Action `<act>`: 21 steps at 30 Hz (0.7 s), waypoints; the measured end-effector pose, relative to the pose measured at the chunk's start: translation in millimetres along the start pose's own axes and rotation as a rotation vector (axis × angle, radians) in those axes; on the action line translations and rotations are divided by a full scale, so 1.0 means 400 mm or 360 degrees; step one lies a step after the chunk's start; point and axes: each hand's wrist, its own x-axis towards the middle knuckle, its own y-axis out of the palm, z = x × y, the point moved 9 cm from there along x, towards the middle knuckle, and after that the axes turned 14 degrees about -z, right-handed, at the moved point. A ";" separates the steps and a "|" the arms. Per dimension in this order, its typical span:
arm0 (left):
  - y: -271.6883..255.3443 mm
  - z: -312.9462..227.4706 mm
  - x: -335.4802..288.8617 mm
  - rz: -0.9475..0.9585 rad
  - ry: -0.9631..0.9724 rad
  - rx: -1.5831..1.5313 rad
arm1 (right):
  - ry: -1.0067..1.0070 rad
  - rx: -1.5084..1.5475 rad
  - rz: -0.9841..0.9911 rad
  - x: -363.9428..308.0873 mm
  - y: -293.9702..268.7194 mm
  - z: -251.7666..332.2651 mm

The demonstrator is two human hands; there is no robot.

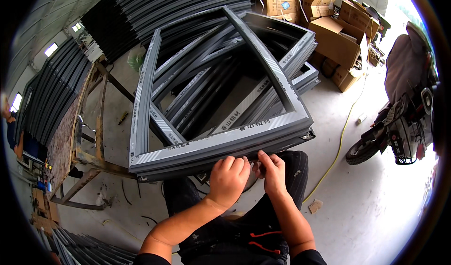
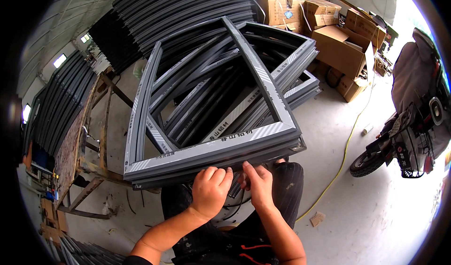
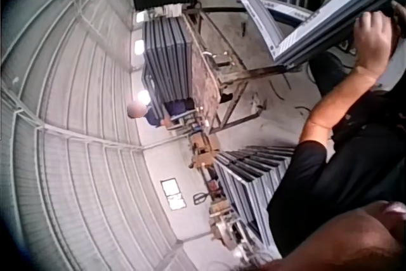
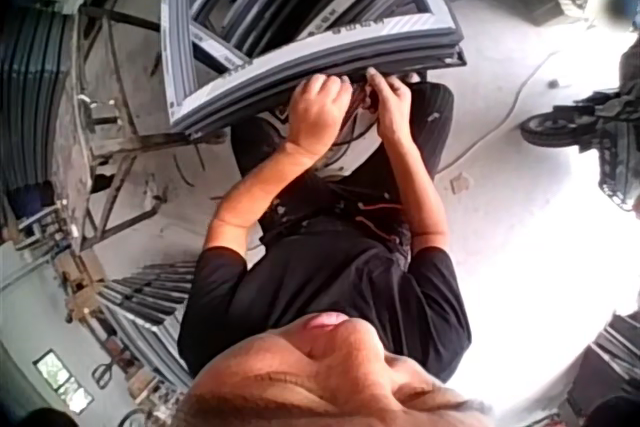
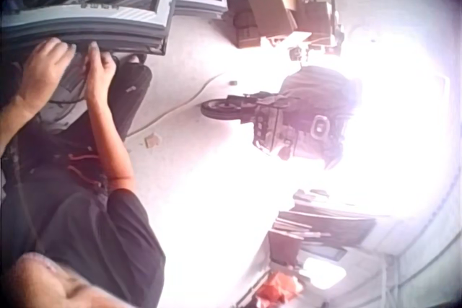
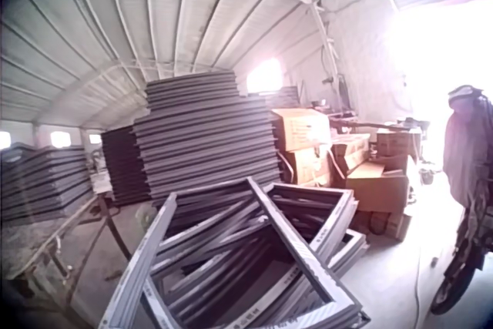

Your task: The person fits a rubber gasket strip into the channel of an aluminum window frame by hand and using a tool, then lifts and places the frame onto a stack of similar frames.

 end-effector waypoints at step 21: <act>0.016 -0.041 -0.012 0.0000 0.0022 0.0119 | -0.0099 0.0101 -0.0024 -0.010 0.011 -0.003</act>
